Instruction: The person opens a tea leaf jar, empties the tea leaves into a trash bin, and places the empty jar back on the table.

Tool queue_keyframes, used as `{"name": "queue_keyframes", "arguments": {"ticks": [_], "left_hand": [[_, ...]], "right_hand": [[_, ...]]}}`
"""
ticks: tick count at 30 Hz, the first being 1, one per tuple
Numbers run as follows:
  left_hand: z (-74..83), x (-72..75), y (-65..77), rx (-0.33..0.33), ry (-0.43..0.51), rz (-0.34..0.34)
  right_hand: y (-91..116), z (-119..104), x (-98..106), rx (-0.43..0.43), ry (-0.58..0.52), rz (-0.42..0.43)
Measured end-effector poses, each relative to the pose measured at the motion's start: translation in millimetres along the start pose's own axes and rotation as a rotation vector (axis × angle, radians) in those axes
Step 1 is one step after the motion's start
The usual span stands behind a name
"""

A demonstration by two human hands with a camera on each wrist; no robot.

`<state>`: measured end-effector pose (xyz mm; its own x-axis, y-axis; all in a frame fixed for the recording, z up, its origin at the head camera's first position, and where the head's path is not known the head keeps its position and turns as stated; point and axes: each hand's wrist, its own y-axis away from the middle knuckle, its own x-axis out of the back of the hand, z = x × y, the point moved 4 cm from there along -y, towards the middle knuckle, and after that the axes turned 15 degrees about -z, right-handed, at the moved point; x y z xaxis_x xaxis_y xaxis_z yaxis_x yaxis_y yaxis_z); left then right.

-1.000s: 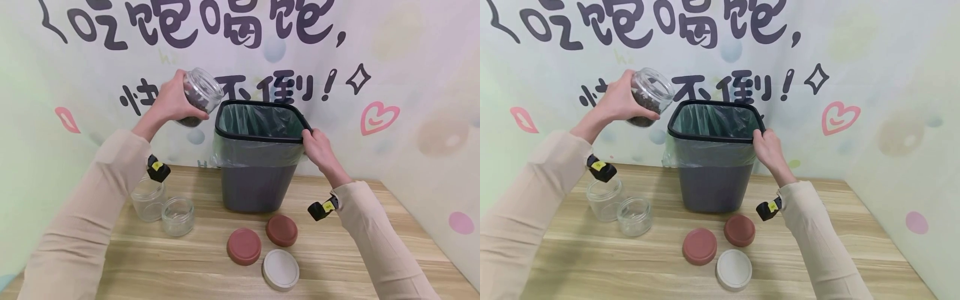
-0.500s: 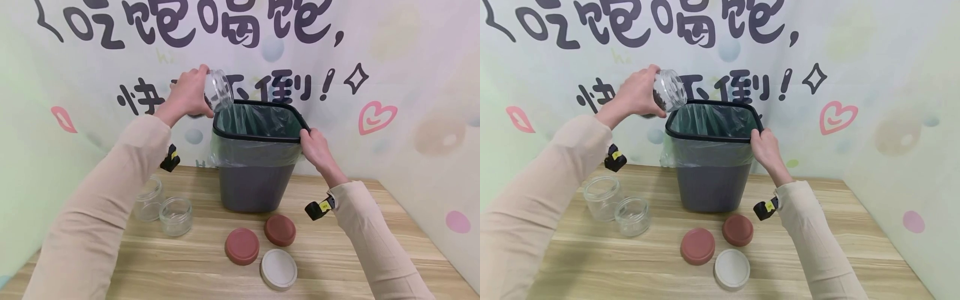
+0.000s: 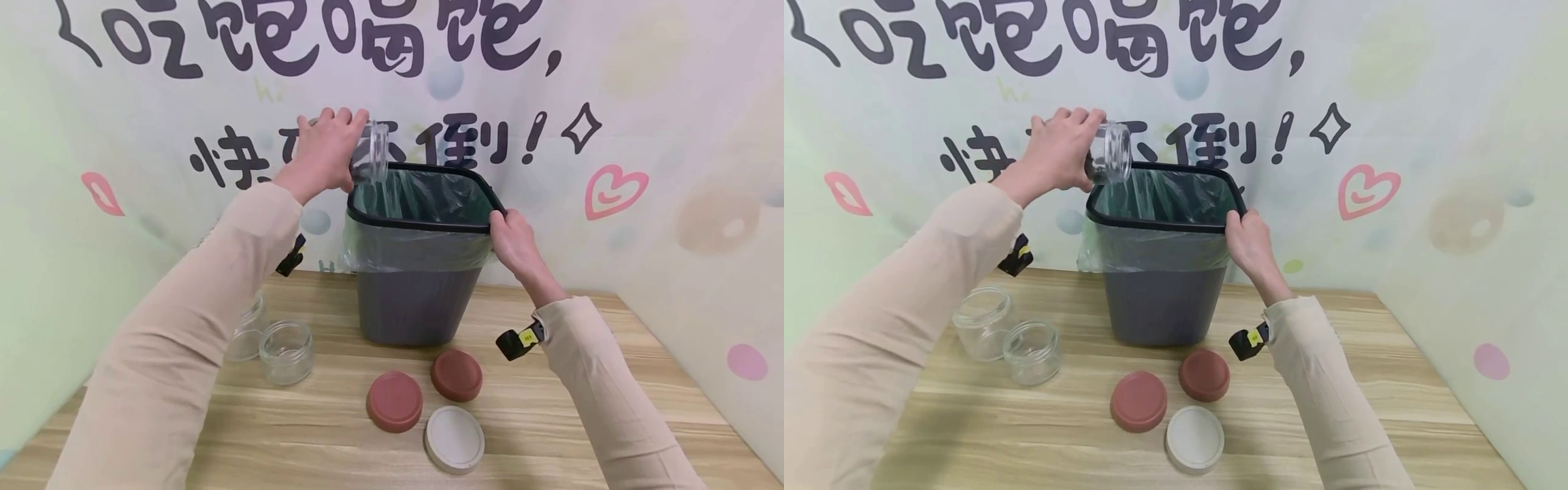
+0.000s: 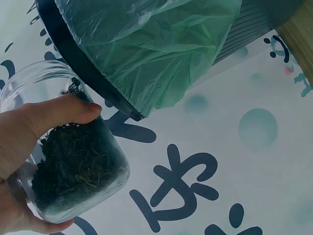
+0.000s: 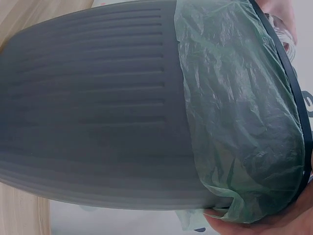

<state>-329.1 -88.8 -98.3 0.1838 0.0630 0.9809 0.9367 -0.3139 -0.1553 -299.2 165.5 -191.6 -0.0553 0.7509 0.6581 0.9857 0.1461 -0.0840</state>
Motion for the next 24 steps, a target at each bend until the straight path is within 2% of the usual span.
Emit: {"name": "queue_keyframes", "arguments": {"ticks": [17, 24], "left_hand": [[19.8, -1.7, -6.8, -0.069, -0.216, 0.101], [24.6, -2.0, -8.0, -0.075, -0.242, 0.119]], "right_hand": [[1.4, 0.4, -0.7, -0.003, 0.0, -0.002], [0.4, 1.4, -1.9, -0.007, 0.005, 0.0]]}}
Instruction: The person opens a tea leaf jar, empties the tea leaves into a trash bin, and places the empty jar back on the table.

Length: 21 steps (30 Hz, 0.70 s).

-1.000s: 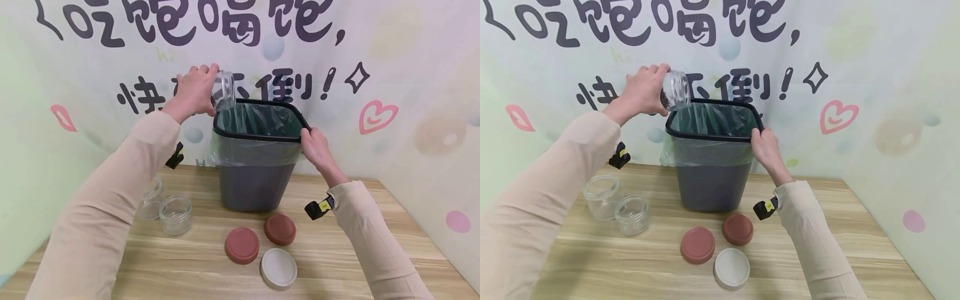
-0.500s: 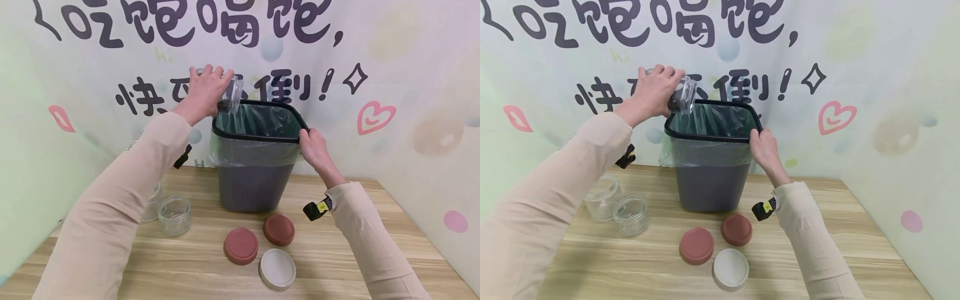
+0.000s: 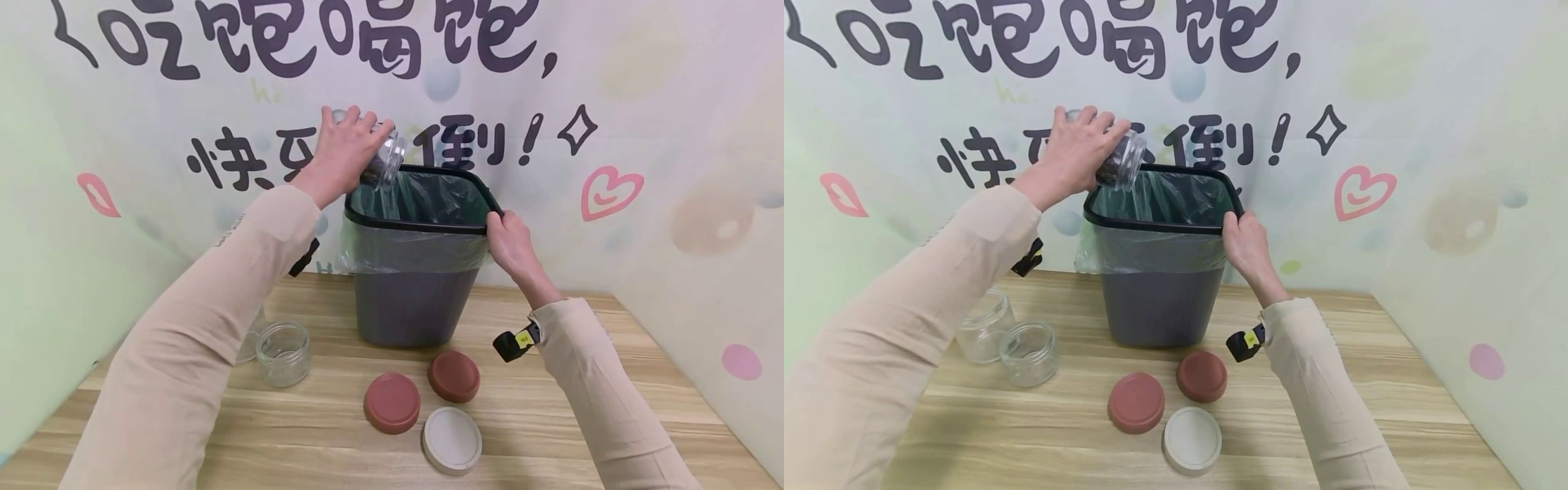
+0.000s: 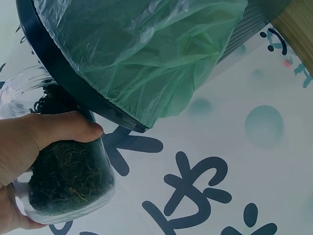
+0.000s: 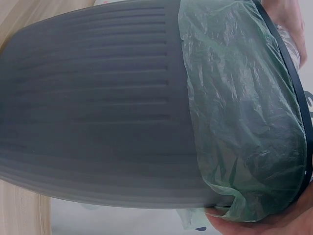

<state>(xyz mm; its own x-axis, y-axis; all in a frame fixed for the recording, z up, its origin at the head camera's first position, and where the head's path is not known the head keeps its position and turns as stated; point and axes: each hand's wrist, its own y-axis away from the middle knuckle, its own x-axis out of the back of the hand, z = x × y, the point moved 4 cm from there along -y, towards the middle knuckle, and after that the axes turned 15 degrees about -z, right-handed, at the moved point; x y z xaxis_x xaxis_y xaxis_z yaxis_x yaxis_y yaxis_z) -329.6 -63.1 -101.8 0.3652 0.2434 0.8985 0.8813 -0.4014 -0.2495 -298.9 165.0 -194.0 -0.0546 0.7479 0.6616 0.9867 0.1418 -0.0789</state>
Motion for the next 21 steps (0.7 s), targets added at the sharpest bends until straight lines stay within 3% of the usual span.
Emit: {"name": "queue_keyframes", "arguments": {"ticks": [9, 21], "left_hand": [[5.6, -1.0, -0.5, -0.019, -0.123, 0.02], [11.3, 1.0, -2.7, -0.043, -0.214, 0.083]], "right_hand": [[0.8, -1.4, 0.2, 0.001, -0.003, -0.001], [-0.1, -0.1, 0.4, 0.0, -0.005, -0.005]]}}
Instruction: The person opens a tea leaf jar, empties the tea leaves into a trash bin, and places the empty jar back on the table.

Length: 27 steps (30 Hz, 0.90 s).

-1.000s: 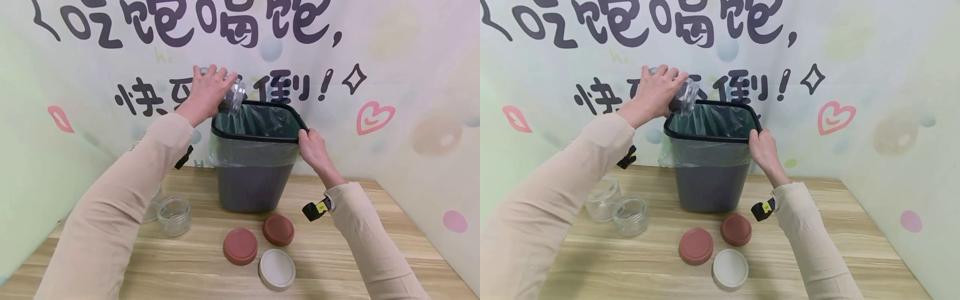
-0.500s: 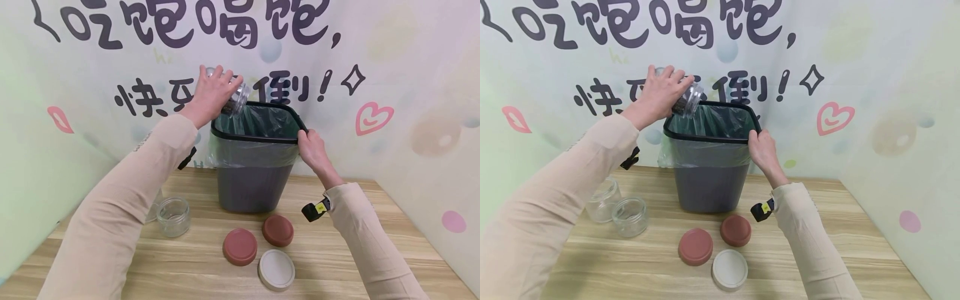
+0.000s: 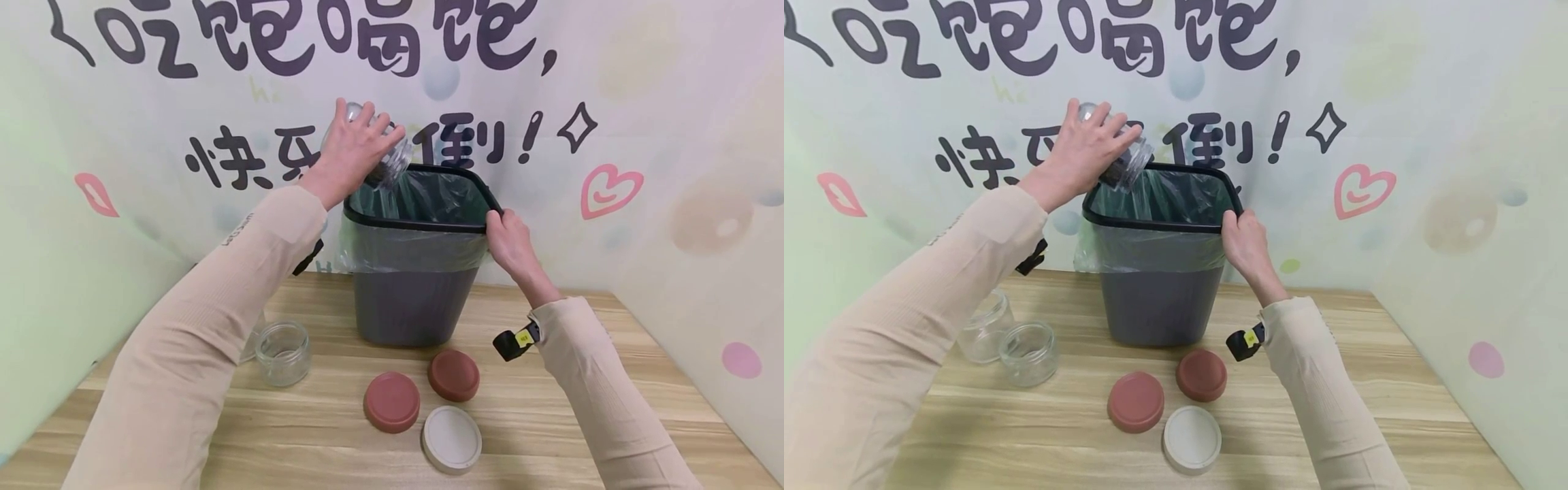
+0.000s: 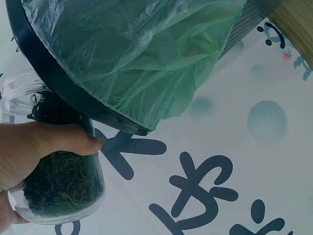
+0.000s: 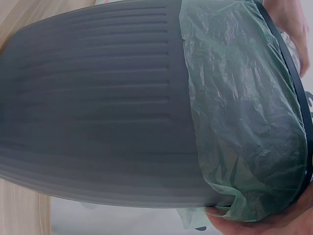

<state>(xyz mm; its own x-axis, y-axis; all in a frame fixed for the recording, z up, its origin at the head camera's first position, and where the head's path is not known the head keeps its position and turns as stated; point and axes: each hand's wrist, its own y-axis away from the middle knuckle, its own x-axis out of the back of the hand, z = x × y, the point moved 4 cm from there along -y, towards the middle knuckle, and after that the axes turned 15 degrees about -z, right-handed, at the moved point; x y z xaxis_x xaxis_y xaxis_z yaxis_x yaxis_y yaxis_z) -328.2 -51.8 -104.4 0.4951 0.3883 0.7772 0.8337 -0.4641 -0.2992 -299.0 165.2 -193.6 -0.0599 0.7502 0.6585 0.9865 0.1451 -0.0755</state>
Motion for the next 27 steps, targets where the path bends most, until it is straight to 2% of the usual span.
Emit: {"name": "queue_keyframes", "arguments": {"ticks": [12, 20, 27], "left_hand": [[-0.8, 1.1, -1.1, 0.007, 0.002, -0.011], [-4.5, 6.8, -1.6, 0.003, -0.018, -0.016], [-7.4, 10.1, -1.1, -0.005, -0.024, 0.02]], "right_hand": [[2.0, -1.3, 1.7, 0.009, 0.007, 0.003], [1.5, -1.9, 1.2, 0.006, 0.004, 0.011], [0.3, -1.4, 0.1, 0.008, 0.01, 0.011]]}}
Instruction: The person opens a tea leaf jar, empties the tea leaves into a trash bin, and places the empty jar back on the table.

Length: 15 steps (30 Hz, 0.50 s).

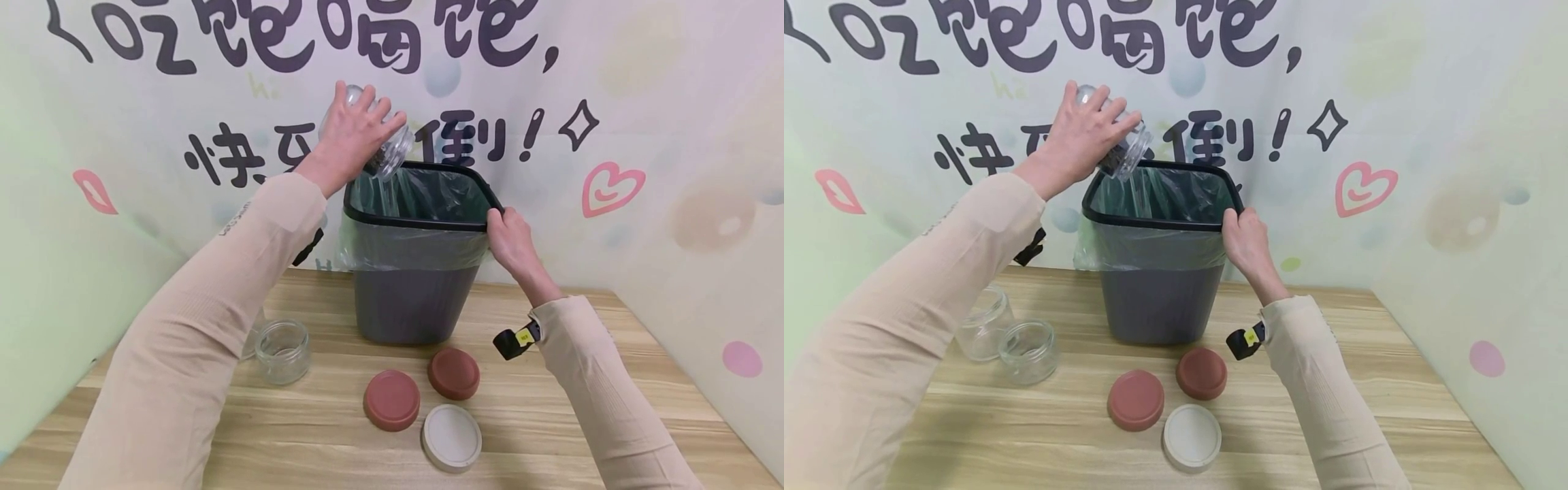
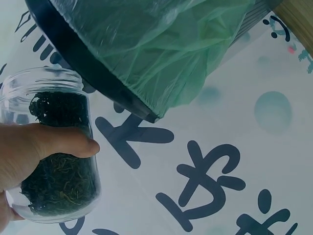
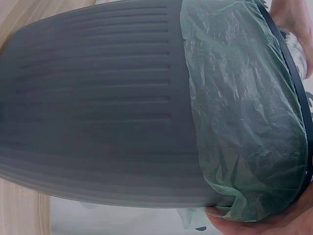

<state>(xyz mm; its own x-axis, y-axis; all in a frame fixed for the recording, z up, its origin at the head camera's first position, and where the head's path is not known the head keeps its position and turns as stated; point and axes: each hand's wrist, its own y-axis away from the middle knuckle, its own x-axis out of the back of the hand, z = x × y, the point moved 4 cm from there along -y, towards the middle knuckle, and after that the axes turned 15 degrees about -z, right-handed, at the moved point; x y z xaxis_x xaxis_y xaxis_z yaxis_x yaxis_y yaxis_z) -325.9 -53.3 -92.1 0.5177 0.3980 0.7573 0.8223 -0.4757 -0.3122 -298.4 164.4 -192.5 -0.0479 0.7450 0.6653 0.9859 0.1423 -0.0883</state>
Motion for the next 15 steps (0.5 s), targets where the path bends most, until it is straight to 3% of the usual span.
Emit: {"name": "queue_keyframes", "arguments": {"ticks": [15], "left_hand": [[2.0, 3.1, -0.6, -0.039, -0.041, 0.031]], "right_hand": [[-1.2, 2.1, -0.9, 0.0, -0.005, -0.003]]}}
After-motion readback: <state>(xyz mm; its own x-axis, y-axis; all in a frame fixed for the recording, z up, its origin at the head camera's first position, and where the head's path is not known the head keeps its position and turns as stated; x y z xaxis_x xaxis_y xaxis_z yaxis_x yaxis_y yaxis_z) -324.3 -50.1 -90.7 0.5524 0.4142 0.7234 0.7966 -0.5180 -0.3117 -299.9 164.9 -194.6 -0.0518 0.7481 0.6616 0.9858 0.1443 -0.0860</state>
